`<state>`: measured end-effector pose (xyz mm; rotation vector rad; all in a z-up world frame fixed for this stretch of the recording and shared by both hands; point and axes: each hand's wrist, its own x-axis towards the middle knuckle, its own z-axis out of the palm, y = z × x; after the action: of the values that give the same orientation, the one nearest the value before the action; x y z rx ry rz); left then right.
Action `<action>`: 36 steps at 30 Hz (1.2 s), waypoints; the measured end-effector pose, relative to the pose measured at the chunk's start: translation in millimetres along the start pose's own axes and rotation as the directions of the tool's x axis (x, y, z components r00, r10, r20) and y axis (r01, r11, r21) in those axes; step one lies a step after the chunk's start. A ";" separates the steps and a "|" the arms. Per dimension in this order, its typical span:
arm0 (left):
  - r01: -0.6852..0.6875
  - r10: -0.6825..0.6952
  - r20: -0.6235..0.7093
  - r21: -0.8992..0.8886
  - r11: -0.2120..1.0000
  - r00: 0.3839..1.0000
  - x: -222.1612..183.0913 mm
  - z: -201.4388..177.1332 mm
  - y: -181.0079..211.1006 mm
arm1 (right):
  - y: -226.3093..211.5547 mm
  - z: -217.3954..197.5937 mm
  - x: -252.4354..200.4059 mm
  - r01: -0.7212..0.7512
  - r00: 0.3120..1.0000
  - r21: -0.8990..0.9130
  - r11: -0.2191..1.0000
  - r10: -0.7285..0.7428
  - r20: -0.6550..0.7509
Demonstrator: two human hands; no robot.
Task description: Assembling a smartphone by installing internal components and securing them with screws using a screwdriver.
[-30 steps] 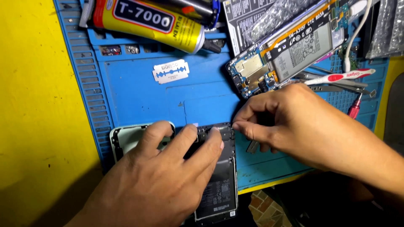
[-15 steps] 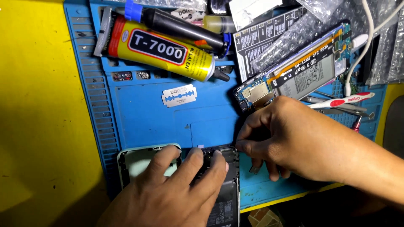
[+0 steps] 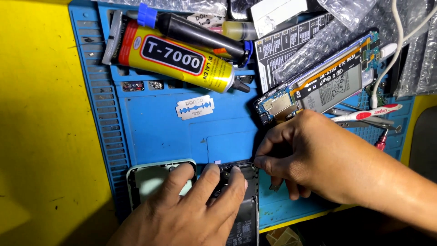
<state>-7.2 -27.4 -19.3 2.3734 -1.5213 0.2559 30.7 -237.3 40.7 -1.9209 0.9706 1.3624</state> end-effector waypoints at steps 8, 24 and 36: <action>-0.038 0.038 0.003 0.010 0.999 0.999 1.8 -3.2 -2.4 | 6.3 2.3 -1.0 -0.013 1.000 0.063 0.998 0.014 -0.020; -0.056 0.056 0.036 0.005 0.998 0.998 3.6 -7.7 -4.3 | 15.6 0.6 -6.5 0.001 0.998 -0.109 0.994 -0.008 -0.063; -0.028 0.047 0.148 -0.129 0.991 0.988 1.8 -22.5 -20.4 | 101.0 40.2 -0.2 0.784 0.225 -0.571 0.244 -0.969 -0.105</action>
<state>12.5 -13.2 -1.0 2.3113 -1.5989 -0.0130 -73.8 -262.1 23.6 -2.4878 -0.4832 0.3407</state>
